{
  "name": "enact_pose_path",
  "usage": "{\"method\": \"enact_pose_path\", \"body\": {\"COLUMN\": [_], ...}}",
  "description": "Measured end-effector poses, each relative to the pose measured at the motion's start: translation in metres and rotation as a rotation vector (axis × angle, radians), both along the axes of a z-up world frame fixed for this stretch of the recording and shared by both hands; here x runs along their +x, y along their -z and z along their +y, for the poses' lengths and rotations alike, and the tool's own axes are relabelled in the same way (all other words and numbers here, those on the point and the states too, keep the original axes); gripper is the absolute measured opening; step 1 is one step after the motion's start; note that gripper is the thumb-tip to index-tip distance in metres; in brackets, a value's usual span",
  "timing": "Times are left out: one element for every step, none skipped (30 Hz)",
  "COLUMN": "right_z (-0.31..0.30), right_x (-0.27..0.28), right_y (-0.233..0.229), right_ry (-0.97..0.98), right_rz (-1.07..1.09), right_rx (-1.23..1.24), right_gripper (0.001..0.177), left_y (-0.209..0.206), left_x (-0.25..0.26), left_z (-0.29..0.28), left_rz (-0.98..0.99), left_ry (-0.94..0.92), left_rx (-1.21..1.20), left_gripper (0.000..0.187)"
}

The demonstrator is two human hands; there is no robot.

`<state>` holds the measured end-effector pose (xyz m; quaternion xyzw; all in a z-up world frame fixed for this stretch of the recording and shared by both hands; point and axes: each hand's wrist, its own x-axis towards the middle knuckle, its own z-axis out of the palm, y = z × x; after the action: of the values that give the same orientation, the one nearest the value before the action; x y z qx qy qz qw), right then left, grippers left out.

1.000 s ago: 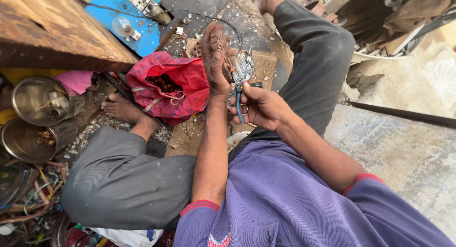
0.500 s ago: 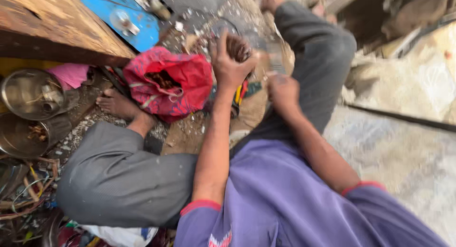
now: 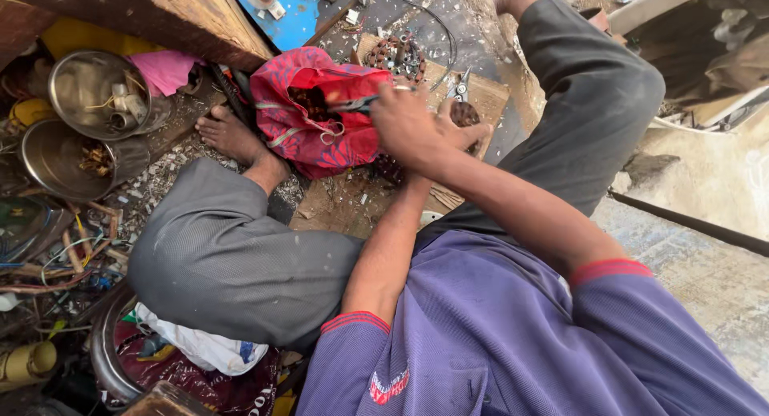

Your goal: The person sits on the floor and uses pliers to pull copper windings out of the slots of a motor stator. They repeatedly grip and extract the copper coils, placing the removed pieces into a red bag nearby.

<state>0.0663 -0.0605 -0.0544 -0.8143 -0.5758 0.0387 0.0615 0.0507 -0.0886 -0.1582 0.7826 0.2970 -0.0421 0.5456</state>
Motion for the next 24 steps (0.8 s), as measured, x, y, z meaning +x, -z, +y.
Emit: {"method": "enact_pose_path", "body": {"right_z": [0.01,0.018,0.024,0.025,0.021,0.015,0.005,-0.009,-0.024,-0.046,-0.071,-0.095,-0.116,-0.133,-0.148,-0.161,-0.169,-0.174,-0.174,-0.171,-0.17,-0.169,-0.168,-0.166], "right_x": [-0.006,-0.011,-0.013,-0.014,-0.01,-0.006,0.0,0.009,0.02,0.03,0.037,0.043,0.048,0.057,0.061,0.062,0.061,0.059,0.064,0.071,0.063,0.056,0.051,0.046], "right_y": [0.0,0.0,-0.003,-0.008,-0.015,-0.023,-0.033,-0.044,-0.055,-0.068,-0.081,-0.091,-0.098,-0.102,-0.103,-0.103,-0.101,-0.099,-0.098,-0.095,-0.089,-0.083,-0.078,-0.074], "right_ry": [0.002,0.005,0.002,0.009,0.011,0.015,0.078,0.142,0.208,0.205,0.202,0.298,0.4,0.416,0.433,0.446,0.511,0.574,0.63,0.612,0.608,0.602,0.616,0.628], "right_rz": [-0.078,-0.156,-0.236,-0.198,-0.164,-0.13,0.051,0.231,0.408,0.593,0.777,0.893,1.007,1.186,1.37,1.555,1.468,1.38,1.279,1.332,1.408,1.484,1.557,1.631], "right_rx": [0.012,0.023,0.037,-0.036,-0.109,-0.182,-0.152,-0.12,-0.085,0.065,0.216,0.262,0.316,0.386,0.459,0.534,0.422,0.309,0.207,0.181,0.134,0.087,0.078,0.07], "right_gripper": [0.023,0.025,0.027,0.024,0.022,0.019,0.019,0.02,0.021,0.021,0.021,0.026,0.032,0.031,0.031,0.031,0.032,0.034,0.036,0.036,0.036,0.035,0.035,0.035], "left_y": [0.0,0.001,0.002,0.004,0.005,0.007,0.008,0.008,0.006,0.003,-0.001,-0.007,-0.014,-0.02,-0.026,-0.032,-0.037,-0.043,-0.048,-0.052,-0.052,-0.051,-0.05,-0.051], "left_x": [0.001,0.001,0.002,0.001,0.001,0.0,-0.001,-0.002,0.0,0.003,0.005,0.009,0.014,0.019,0.017,0.013,0.014,0.01,0.014,0.021,0.016,0.014,0.012,0.01], "left_z": [0.003,0.006,0.009,0.011,0.011,0.011,0.011,0.013,0.016,0.023,0.028,0.033,0.04,0.049,0.056,0.06,0.067,0.069,0.073,0.078,0.075,0.074,0.073,0.073], "left_rz": [0.018,0.038,0.043,0.046,0.034,0.029,-0.003,-0.068,-0.14,-0.25,-0.351,-0.431,-0.503,-0.525,-0.538,-0.539,-0.527,-0.604,-0.693,-0.781,-0.802,-0.822,-0.844,-0.869], "left_ry": [0.018,0.029,0.021,0.005,-0.036,-0.079,-0.131,-0.203,-0.274,-0.354,-0.422,-0.473,-0.494,-0.483,-0.472,-0.459,-0.426,-0.449,-0.458,-0.468,-0.501,-0.534,-0.567,-0.563], "left_rx": [-0.043,-0.085,-0.112,-0.13,-0.125,-0.112,-0.157,-0.294,-0.457,-0.755,-1.028,-1.244,-1.417,-1.451,-1.468,-1.457,-1.391,-1.401,-1.41,-1.42,-1.381,-1.341,-1.3,-1.235], "left_gripper": [0.068,0.068,0.069,0.069,0.07,0.07,0.071,0.072,0.072,0.073,0.073,0.074,0.075,0.075,0.076,0.076,0.074,0.069,0.064,0.059,0.058,0.057,0.057,0.058]}}
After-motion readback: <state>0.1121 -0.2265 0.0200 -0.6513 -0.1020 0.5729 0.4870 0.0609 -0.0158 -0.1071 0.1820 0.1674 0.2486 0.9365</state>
